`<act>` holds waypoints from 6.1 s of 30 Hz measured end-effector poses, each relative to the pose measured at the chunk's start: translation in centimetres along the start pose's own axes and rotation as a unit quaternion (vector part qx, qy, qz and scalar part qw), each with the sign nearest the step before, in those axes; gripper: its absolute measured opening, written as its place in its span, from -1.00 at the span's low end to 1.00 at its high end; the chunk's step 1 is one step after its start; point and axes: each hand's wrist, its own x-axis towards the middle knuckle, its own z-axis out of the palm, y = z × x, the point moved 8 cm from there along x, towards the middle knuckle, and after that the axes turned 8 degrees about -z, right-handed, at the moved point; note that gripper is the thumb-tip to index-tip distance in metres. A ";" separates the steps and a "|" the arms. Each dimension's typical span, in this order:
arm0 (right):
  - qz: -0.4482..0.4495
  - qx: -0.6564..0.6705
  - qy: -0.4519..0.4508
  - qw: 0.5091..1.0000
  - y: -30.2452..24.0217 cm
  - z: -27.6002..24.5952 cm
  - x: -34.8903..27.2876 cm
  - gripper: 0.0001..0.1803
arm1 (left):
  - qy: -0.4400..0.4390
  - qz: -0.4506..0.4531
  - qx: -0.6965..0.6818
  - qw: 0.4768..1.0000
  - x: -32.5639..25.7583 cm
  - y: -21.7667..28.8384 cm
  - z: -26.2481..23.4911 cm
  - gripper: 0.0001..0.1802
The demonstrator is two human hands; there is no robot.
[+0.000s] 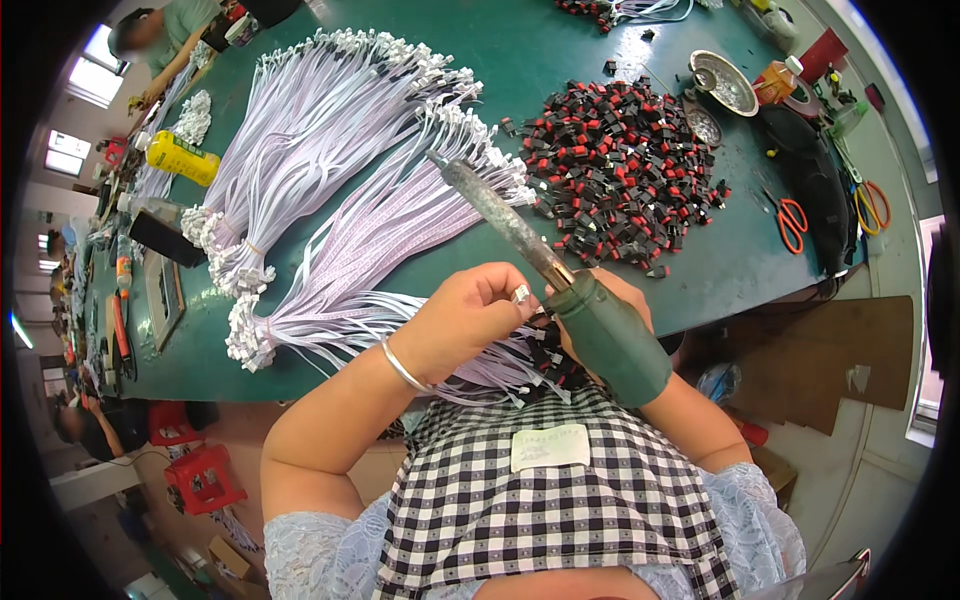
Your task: The person uses a green heat gun to apply heat to the ends of white wires while holding small red and black plastic connectors. They repeatedly pick up a wire, position a connector, apply heat with the tool, and place the finished assembly onto a growing pile on the table.
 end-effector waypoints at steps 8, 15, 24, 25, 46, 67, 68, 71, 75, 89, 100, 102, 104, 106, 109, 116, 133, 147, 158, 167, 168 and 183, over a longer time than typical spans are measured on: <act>0.017 0.015 0.002 1.000 0.0 0.0 0.1 -0.52 | -0.011 0.005 0.014 1.000 0.0 0.5 0.6 -0.91; 0.079 0.039 0.060 0.994 0.3 -0.5 0.6 -0.75 | 0.005 0.018 0.004 1.000 0.5 -0.2 0.3 -0.92; 0.089 0.031 0.075 0.993 0.7 -0.6 0.3 -0.75 | 0.010 0.009 0.005 1.000 0.4 0.0 0.2 -0.95; 0.092 0.037 0.076 0.992 0.7 -0.6 0.3 -0.75 | 0.010 0.007 0.007 1.000 0.5 -0.1 0.1 -0.95; 0.364 0.245 0.092 0.894 0.5 -5.6 -8.1 -0.60 | 0.077 0.077 0.008 0.994 1.6 0.2 -1.3 -0.95; 0.257 -0.027 -0.088 0.962 4.4 -4.0 -21.0 -0.59 | 0.108 0.070 0.054 0.990 2.6 -0.6 -1.9 -0.92; 0.225 -0.023 -0.080 0.971 4.5 -4.0 -21.3 -0.56 | 0.106 0.065 0.050 0.991 2.6 -0.5 -1.8 -0.92; 0.281 -0.027 -0.101 0.954 4.8 -3.7 -22.3 -0.54 | 0.108 0.051 0.052 0.991 2.7 -0.8 -1.9 -0.92; 0.239 -0.010 -0.041 0.970 2.0 -5.0 -16.5 -0.55 | 0.104 0.033 0.051 0.993 2.8 -1.0 -2.0 -0.93; 0.258 0.159 0.063 0.951 1.3 -0.1 -0.8 -0.71 | 0.029 0.020 0.051 0.998 0.7 -0.4 -0.1 -0.92; 0.294 0.179 0.111 0.932 0.9 -0.5 -1.7 -0.74 | 0.039 0.093 0.014 0.995 -0.1 0.2 -0.2 -0.77; 0.245 0.150 0.118 0.951 0.9 -0.5 -1.9 -0.73 | 0.033 0.080 0.018 0.996 -0.2 0.2 -0.1 -0.77; 0.245 0.106 0.072 0.961 1.0 -0.4 -2.3 -0.71 | 0.033 0.075 0.024 0.996 -0.1 0.2 0.0 -0.77; 0.250 0.088 0.048 0.963 1.1 -0.2 -2.4 -0.69 | 0.041 0.082 0.035 0.995 0.1 -0.1 0.0 -0.77; 0.270 0.093 0.051 0.957 1.0 -0.2 -2.5 -0.66 | 0.061 0.088 0.078 0.991 0.0 -0.2 -0.4 -0.77; 0.266 0.061 0.032 0.961 0.6 0.1 -2.1 -0.65 | 0.137 0.112 0.146 0.973 -0.6 0.3 -0.3 -0.82; -0.037 -0.325 0.150 0.933 0.5 -14.4 -4.0 -0.72 | 0.050 0.221 0.293 0.929 -2.6 0.1 1.8 -0.81; -0.107 -0.357 -0.015 0.928 2.0 -9.9 -3.9 -0.58 | 0.169 0.323 0.463 0.808 -4.2 4.2 -1.1 -0.85; 0.320 0.070 0.267 0.906 2.0 -12.5 -5.0 -0.68 | 0.350 0.313 0.605 0.643 3.2 8.6 -6.2 -0.88; 0.284 0.231 0.304 0.880 2.2 -10.6 -4.2 -0.48 | 0.299 0.197 0.366 0.859 2.4 9.0 -8.6 -0.84; 0.287 0.241 0.294 0.879 2.2 -10.2 -3.9 -0.46 | 0.268 0.199 0.286 0.898 2.0 8.6 -8.3 -0.84; 0.269 0.313 0.106 0.905 1.9 -3.0 -3.1 -0.27 | 0.147 0.292 0.569 0.755 -2.6 3.6 3.3 -0.71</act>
